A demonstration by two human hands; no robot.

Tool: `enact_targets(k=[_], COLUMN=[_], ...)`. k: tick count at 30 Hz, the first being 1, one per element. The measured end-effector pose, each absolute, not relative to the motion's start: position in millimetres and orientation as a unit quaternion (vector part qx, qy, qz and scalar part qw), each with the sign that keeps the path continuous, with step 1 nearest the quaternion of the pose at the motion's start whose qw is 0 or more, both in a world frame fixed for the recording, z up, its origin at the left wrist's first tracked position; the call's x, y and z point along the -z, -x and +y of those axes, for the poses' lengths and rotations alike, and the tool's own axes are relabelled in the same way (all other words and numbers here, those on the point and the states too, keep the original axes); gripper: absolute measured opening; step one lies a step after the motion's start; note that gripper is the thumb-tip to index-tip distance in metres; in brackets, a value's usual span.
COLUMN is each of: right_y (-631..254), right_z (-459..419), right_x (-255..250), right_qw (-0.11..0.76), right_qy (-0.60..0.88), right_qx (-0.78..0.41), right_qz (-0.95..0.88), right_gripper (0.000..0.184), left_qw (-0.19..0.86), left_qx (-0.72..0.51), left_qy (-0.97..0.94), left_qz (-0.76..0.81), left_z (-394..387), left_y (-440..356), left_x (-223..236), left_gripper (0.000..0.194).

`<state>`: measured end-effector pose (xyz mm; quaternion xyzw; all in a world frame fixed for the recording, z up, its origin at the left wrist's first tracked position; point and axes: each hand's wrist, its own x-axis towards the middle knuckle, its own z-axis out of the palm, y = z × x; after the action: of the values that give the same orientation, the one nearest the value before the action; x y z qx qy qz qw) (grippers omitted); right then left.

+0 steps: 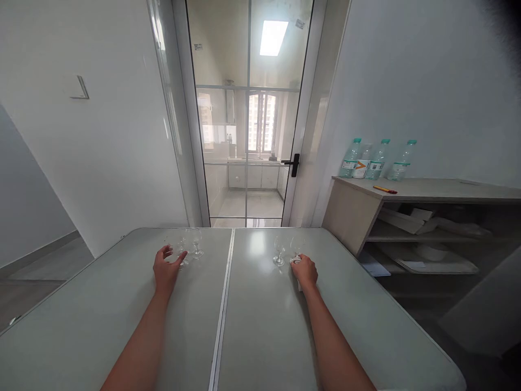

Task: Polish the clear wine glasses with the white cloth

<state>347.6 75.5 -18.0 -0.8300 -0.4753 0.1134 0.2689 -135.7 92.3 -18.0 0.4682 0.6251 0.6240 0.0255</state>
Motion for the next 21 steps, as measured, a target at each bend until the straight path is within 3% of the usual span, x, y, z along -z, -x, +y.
enact_targets(k=[13, 17, 21], right_y=[-342.1, -342.3, -341.9], right_z=[74.3, 74.8, 74.3], right_x=[27.7, 29.5, 29.6], right_qw=[0.313, 0.316, 0.315], right_qy=[0.832, 0.831, 0.830], right_qx=[-0.086, -0.081, -0.079], right_qz=[-0.450, -0.451, -0.453], right_gripper=[0.035, 0.032, 0.030], left_qw=[-0.133, -0.108, -0.009], left_qx=[-0.630, -0.629, -0.611], left_qy=[-0.514, -0.555, -0.627], left_qz=[0.567, 0.534, 0.483], left_z=[74.4, 70.7, 57.8], left_y=[110.6, 78.8, 42.8], left_x=[-11.2, -20.0, -11.2], left_gripper=[0.056, 0.054, 0.044])
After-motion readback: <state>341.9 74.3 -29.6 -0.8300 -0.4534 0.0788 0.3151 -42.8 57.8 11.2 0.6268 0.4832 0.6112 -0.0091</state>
